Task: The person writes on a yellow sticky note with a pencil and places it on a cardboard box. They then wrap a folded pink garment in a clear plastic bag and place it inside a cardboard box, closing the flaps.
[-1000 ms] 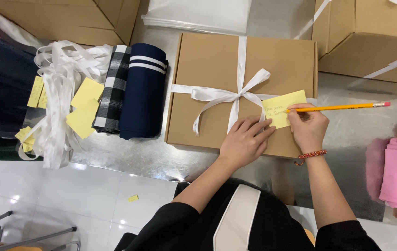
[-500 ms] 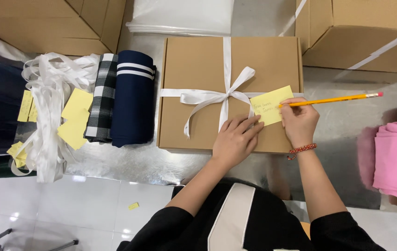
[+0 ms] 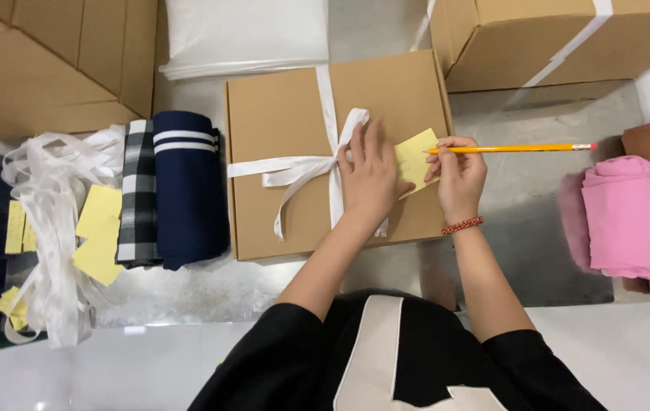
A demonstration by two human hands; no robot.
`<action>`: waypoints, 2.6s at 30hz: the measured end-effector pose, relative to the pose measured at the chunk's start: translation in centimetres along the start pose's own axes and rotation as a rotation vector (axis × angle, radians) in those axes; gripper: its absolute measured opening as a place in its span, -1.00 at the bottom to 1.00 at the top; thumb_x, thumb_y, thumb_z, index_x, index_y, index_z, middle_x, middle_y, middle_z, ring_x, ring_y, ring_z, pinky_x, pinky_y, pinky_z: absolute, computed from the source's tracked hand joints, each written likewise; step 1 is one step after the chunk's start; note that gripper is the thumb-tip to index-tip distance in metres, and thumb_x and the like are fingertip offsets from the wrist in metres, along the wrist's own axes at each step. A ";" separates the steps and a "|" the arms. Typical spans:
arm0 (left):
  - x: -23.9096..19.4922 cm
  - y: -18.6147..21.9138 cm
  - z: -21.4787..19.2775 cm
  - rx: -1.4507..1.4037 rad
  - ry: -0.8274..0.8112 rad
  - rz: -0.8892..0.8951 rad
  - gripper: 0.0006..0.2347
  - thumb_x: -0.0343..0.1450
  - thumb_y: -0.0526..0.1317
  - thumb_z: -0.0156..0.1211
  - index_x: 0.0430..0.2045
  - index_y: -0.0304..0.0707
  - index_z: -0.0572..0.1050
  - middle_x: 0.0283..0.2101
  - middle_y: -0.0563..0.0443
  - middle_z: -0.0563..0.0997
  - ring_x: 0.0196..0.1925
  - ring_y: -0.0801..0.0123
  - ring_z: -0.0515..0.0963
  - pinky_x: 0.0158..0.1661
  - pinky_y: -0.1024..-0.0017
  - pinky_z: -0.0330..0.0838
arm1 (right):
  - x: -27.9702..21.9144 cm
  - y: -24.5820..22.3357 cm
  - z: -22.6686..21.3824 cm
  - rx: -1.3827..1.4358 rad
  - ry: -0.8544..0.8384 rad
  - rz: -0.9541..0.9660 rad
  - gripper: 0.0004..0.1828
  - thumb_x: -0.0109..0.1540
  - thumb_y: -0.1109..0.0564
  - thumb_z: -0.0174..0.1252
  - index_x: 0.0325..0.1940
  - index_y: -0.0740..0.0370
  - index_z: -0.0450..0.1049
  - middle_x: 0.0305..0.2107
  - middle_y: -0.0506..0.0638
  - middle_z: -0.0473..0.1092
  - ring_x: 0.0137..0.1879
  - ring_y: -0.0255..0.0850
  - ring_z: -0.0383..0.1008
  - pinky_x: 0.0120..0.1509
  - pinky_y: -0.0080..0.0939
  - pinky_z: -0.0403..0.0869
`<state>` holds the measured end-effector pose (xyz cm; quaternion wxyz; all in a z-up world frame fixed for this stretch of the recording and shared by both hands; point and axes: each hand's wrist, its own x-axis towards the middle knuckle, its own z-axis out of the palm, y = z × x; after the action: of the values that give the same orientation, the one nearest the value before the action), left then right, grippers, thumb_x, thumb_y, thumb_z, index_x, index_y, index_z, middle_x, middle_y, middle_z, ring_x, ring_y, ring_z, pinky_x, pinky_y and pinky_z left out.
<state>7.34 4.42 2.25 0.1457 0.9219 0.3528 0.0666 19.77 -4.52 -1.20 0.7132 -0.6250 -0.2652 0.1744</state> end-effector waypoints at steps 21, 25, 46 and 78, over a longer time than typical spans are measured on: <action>4.9 -4.4 -3.7 -0.625 0.347 -0.075 -0.64 0.39 -0.43 0.21 0.10 -0.21 0.49 -0.23 -0.30 0.67 -0.11 -0.17 0.69 -0.12 -0.05 0.55 | -0.6 -0.7 -0.1 -0.046 0.084 -0.030 -0.97 0.48 0.30 0.02 -0.03 0.26 0.38 -0.44 0.10 0.47 -0.50 -0.34 0.41 -0.45 -0.40 0.43; 9.2 -14.2 -3.5 -0.920 0.555 -0.175 -0.60 0.41 -0.41 0.24 0.18 -0.13 0.45 -0.16 -0.24 0.65 -0.11 0.02 0.67 -0.09 0.24 0.59 | -0.5 -0.5 0.0 -0.054 0.076 -0.024 -0.95 0.46 0.32 0.04 -0.04 0.27 0.40 -0.47 0.09 0.47 -0.54 -0.33 0.37 -0.46 -0.40 0.41; 3.7 -21.6 -1.8 -0.657 0.300 -0.351 -0.72 0.38 -0.25 0.46 -0.04 0.16 0.74 -0.11 0.06 0.77 -0.22 0.27 0.68 -0.12 0.29 0.59 | -0.9 -0.9 0.4 -0.137 -0.014 -0.017 -0.96 0.45 0.32 0.07 -0.04 0.29 0.43 -0.45 0.09 0.48 -0.47 -0.35 0.39 -0.38 -0.40 0.43; 4.5 -21.8 1.0 -0.591 0.336 -0.160 -0.75 0.42 -0.21 0.41 -0.03 0.18 0.71 -0.14 -0.01 0.62 0.02 0.04 0.63 0.14 0.17 0.52 | 5.5 -0.2 13.1 -0.578 -0.576 -0.405 -0.62 0.57 -0.11 -0.23 0.20 0.09 0.43 0.16 -0.02 0.55 0.40 0.07 0.39 0.54 0.16 0.25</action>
<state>-2.84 22.69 -5.52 0.3511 0.7853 0.4084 0.3053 16.33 9.14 0.87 0.4265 -0.6599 -0.6073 0.1172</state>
